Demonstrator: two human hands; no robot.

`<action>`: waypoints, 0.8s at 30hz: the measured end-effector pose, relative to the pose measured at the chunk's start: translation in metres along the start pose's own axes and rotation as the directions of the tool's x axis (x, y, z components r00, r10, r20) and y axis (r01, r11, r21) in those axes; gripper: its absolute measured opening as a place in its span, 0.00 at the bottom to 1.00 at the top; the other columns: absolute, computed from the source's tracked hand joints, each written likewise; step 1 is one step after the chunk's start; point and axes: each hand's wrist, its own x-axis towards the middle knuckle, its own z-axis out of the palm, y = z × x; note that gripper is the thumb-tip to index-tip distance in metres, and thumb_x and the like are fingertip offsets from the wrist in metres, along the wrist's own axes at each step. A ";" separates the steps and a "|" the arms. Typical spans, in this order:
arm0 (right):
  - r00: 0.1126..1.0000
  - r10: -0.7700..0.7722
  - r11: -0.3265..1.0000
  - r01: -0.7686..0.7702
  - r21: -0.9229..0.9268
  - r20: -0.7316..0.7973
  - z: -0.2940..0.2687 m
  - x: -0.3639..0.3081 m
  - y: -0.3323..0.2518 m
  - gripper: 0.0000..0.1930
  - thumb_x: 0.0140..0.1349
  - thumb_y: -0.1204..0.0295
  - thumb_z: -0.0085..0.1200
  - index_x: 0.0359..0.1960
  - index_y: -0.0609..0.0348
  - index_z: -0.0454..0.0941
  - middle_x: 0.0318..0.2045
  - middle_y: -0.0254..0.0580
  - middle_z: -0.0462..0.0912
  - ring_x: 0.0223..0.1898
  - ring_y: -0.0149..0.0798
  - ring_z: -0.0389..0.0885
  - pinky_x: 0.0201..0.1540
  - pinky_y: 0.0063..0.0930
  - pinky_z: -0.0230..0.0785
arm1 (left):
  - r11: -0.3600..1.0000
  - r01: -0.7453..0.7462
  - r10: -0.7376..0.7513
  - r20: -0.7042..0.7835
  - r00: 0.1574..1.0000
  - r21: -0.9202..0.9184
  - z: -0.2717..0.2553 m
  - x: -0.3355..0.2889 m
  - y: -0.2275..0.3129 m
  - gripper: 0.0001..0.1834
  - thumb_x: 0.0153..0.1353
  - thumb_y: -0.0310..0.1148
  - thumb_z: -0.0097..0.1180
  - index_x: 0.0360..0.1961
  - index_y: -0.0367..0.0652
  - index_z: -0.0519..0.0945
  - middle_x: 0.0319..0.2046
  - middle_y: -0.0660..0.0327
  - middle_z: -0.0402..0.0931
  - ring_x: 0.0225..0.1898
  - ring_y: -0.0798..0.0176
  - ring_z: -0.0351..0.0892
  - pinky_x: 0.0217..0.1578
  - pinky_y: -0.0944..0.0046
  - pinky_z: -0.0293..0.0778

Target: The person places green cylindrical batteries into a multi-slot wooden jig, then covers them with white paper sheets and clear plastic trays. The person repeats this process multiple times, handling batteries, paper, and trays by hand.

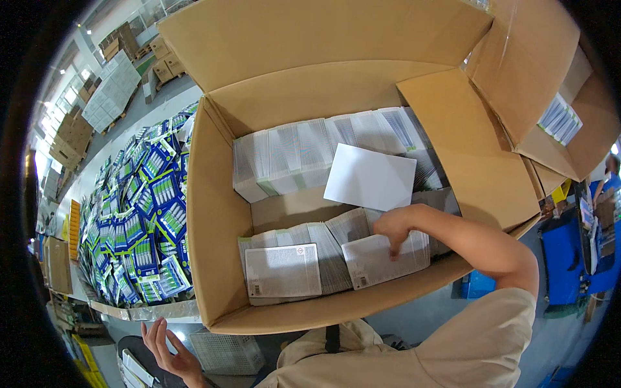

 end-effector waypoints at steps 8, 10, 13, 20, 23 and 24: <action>0.891 -0.194 0.855 0.358 0.374 -0.410 -0.074 -0.022 -0.035 0.25 0.56 0.57 0.71 0.45 0.68 0.85 0.40 0.54 0.88 0.42 0.49 0.87 0.47 0.42 0.76 | 0.998 0.023 -0.019 0.062 0.998 -0.062 0.011 0.005 0.011 0.13 0.63 0.16 0.53 0.46 0.38 0.83 0.42 0.53 0.83 0.50 0.51 0.82 0.69 0.36 0.61; 0.912 -0.264 0.801 0.388 0.456 -0.314 -0.098 0.021 -0.068 0.27 0.57 0.58 0.71 0.49 0.70 0.84 0.45 0.55 0.87 0.46 0.49 0.85 0.49 0.42 0.76 | 0.999 0.019 -0.016 0.068 0.998 -0.044 0.010 0.002 0.013 0.14 0.61 0.15 0.54 0.46 0.39 0.83 0.41 0.53 0.83 0.47 0.54 0.84 0.70 0.35 0.59; 0.945 -0.233 0.800 0.321 0.506 -0.231 -0.102 0.082 -0.124 0.27 0.58 0.58 0.71 0.51 0.70 0.83 0.47 0.53 0.87 0.49 0.44 0.83 0.52 0.38 0.74 | 0.998 0.058 -0.059 0.041 0.997 0.020 0.001 -0.015 0.011 0.13 0.63 0.15 0.53 0.45 0.38 0.83 0.38 0.55 0.83 0.45 0.54 0.84 0.69 0.36 0.62; 0.927 -0.219 0.821 0.344 0.456 -0.306 -0.078 0.107 -0.124 0.45 0.50 0.56 0.76 0.64 0.73 0.70 0.61 0.67 0.75 0.64 0.55 0.74 0.65 0.40 0.67 | 0.949 0.316 -0.316 -0.001 0.949 0.010 -0.032 -0.070 -0.026 0.11 0.64 0.17 0.53 0.44 0.38 0.83 0.37 0.55 0.83 0.41 0.54 0.83 0.70 0.36 0.61; 0.933 -0.199 0.741 0.344 0.577 -0.301 -0.068 0.101 -0.123 0.45 0.49 0.54 0.77 0.65 0.67 0.69 0.64 0.60 0.74 0.65 0.51 0.72 0.67 0.39 0.65 | 0.911 0.412 -0.413 0.000 0.911 -0.025 -0.043 -0.090 -0.039 0.11 0.60 0.18 0.56 0.43 0.38 0.84 0.37 0.54 0.83 0.42 0.53 0.84 0.69 0.36 0.60; 0.983 -0.073 0.800 0.160 0.578 -0.171 -0.069 0.093 -0.123 0.42 0.50 0.56 0.76 0.64 0.64 0.72 0.64 0.58 0.74 0.66 0.49 0.71 0.67 0.39 0.65 | 0.899 0.437 -0.438 -0.014 0.899 -0.032 -0.050 -0.096 -0.045 0.12 0.58 0.18 0.58 0.43 0.39 0.84 0.37 0.53 0.83 0.42 0.52 0.84 0.69 0.36 0.60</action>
